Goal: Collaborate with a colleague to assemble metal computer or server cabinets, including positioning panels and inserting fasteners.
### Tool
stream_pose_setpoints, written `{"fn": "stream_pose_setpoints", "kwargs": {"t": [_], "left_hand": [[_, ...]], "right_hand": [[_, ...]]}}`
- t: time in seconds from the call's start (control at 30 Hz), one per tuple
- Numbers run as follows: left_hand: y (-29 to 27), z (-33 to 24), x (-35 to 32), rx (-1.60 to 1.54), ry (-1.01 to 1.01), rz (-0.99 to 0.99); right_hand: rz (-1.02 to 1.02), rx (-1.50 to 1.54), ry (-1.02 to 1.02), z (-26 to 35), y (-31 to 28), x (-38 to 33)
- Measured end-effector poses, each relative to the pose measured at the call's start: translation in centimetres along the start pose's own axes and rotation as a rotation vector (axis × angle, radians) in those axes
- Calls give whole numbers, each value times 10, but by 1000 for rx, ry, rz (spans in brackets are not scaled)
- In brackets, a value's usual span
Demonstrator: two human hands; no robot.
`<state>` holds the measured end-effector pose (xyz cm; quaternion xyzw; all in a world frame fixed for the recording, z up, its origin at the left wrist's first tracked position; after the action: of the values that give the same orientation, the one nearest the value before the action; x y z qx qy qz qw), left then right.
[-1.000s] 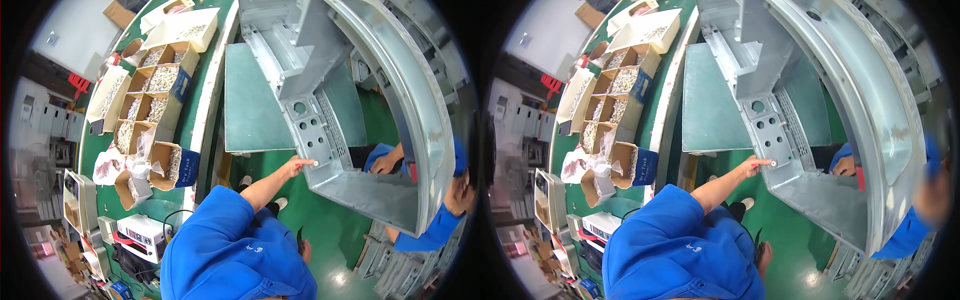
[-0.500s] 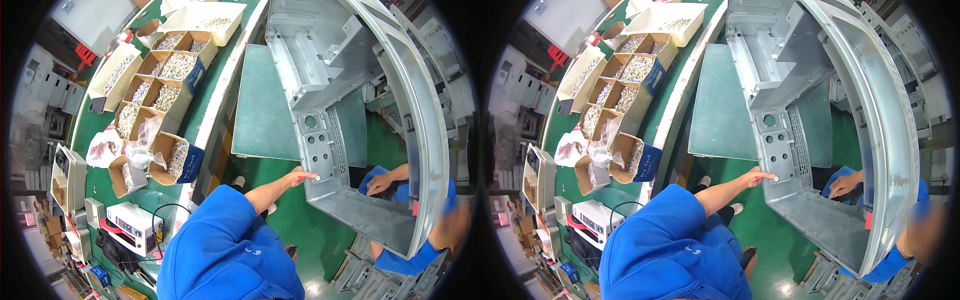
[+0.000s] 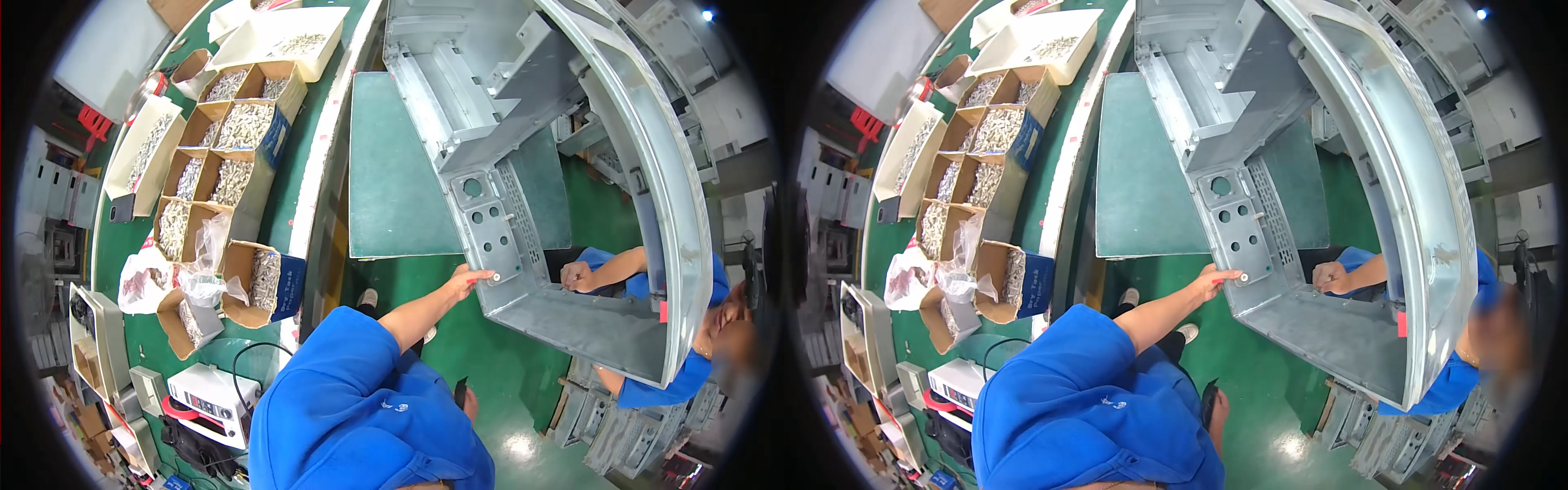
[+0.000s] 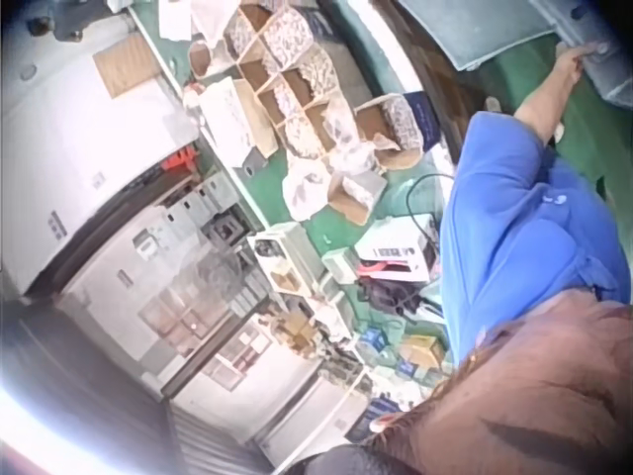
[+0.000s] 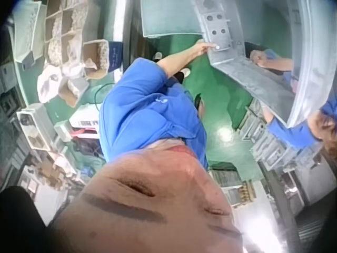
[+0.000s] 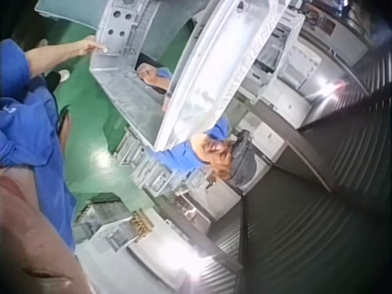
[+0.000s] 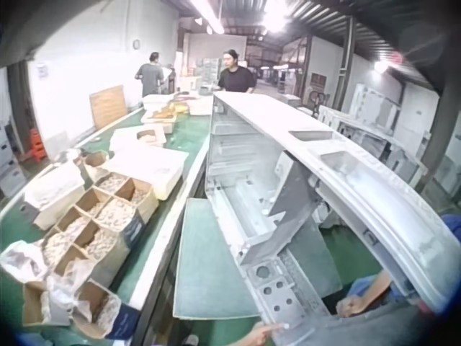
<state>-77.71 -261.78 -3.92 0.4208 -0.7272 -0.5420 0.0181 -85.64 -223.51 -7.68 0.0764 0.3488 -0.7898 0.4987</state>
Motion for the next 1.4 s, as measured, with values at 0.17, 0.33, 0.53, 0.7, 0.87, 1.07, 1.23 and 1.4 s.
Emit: {"fn": "stream_pose_setpoints", "kwargs": {"t": [0.17, 0.33, 0.53, 0.7, 0.87, 1.07, 1.23, 1.4], "left_hand": [[-8, 0, 0, 39, -25, 1], [-4, 3, 1, 19, -16, -21], [8, -10, -10, -34, -26, -14], [7, -7, -5, -30, -21, 17], [-2, 3, -1, -80, -5, 7], [1, 1, -3, -102, -48, 3], [-1, 4, 3, -84, -3, 1], [0, 1, 0, -82, -20, -11]], "right_hand": [[-31, 313, 285, 30, 11, -8], [-41, 408, 299, 27, 15, -8], [-125, 539, 365, 82, 21, -12], [-83, 495, 385, 69, 25, -13], [-115, 553, 418, 60, 36, -15], [-114, 540, 436, 54, 33, -25], [-73, 552, 438, 61, 28, -23], [-80, 550, 443, 66, 27, -22]]}}
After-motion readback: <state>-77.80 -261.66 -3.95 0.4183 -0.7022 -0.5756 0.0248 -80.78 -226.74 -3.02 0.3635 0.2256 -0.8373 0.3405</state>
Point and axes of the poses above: each hand's wrist, its own x-axis towards the middle knuckle, its own y-axis out of the palm, z = x × y, the point moved 1 cm from there along x, towards the middle knuckle, and after that the axes turned 2 degrees about z, right-handed, at the moved point
